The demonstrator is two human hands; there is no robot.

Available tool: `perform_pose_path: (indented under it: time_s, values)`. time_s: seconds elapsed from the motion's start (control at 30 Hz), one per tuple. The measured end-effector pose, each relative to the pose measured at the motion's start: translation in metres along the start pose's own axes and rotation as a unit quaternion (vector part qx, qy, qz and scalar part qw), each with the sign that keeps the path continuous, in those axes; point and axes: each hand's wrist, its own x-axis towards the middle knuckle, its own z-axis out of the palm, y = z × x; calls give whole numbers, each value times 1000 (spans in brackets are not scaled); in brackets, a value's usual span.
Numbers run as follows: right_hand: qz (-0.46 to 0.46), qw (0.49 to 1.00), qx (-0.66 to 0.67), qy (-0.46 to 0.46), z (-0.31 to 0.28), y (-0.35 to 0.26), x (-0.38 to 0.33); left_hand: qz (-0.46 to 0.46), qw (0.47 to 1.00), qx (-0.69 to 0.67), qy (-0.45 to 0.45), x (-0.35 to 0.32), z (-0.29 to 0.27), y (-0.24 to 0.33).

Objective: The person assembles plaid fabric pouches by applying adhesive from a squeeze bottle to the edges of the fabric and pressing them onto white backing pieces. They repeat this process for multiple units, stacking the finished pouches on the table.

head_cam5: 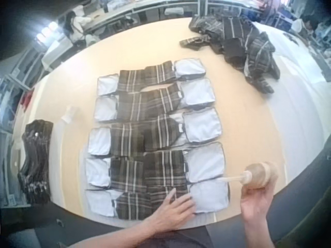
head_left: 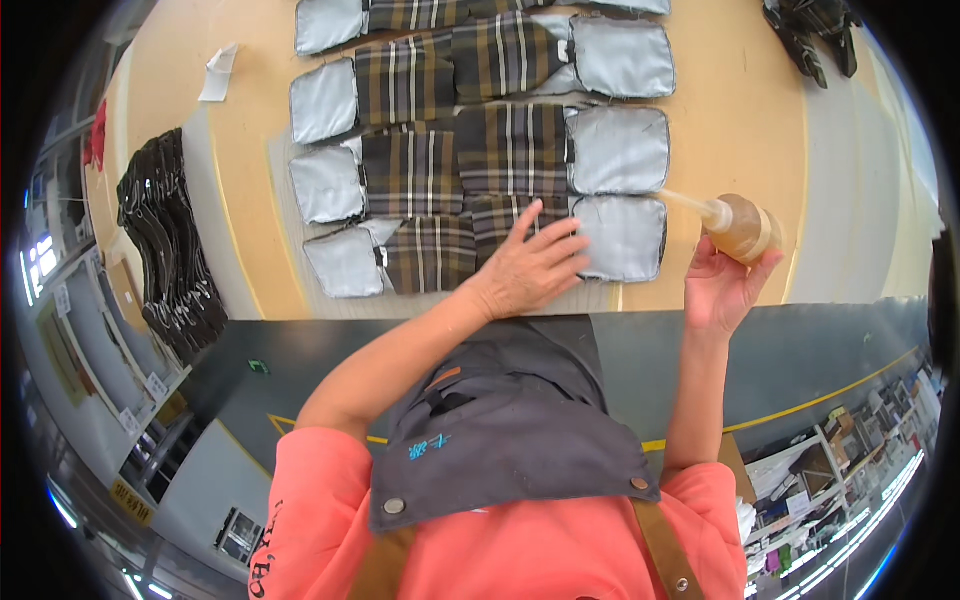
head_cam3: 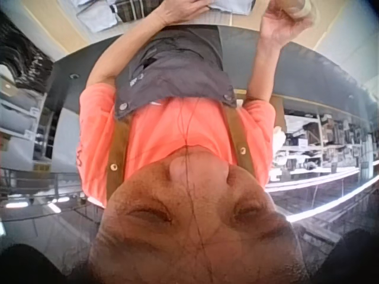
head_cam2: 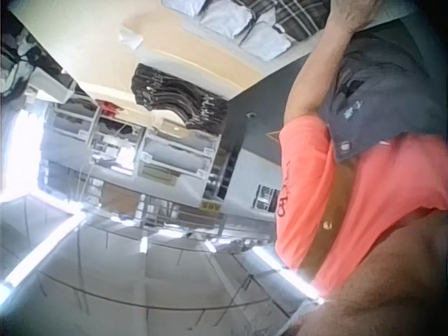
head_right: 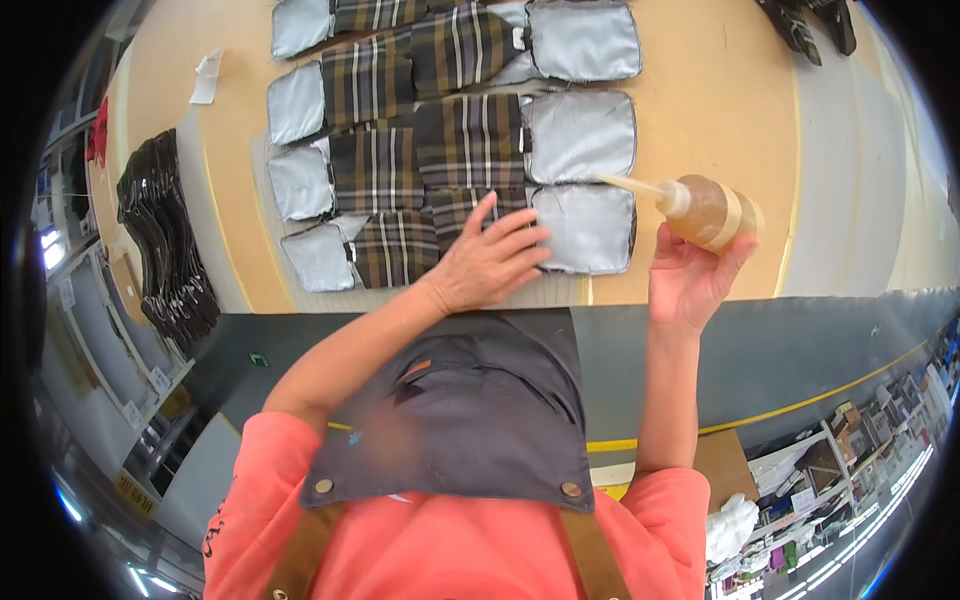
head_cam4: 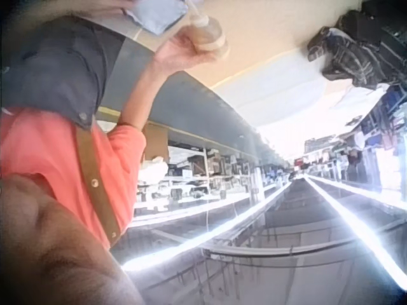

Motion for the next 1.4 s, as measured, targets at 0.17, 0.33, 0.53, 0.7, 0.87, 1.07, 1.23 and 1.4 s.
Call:
perform_pose_path:
  time_s: [0.17,0.33,0.53,0.7,0.87,1.07,1.23,1.4]
  values:
    - [-92,960,-261,-53,-23,9,-37,-20,1000,20,-9,-26,-5,-11]
    - [-150,907,-375,-122,-38,33,-41,-38,999,3,-22,-36,-3,-13]
    - [-150,893,-392,-160,-29,51,-38,-53,998,-10,-21,-40,-4,-12]
    - [-141,888,-399,-178,-33,49,-43,-66,998,-13,-17,-42,-6,-11]
    - [-140,880,-413,-188,-40,45,-44,-70,997,-10,-20,-43,-7,-10]
    - [-158,884,-409,-160,-32,50,-39,-71,997,-11,-16,-42,-5,-10]
    - [-144,888,-407,-157,-41,48,-43,-78,997,-11,-2,-46,-8,-10]
    - [22,990,-134,-35,-31,38,-43,-119,991,-29,47,-63,-18,-1]
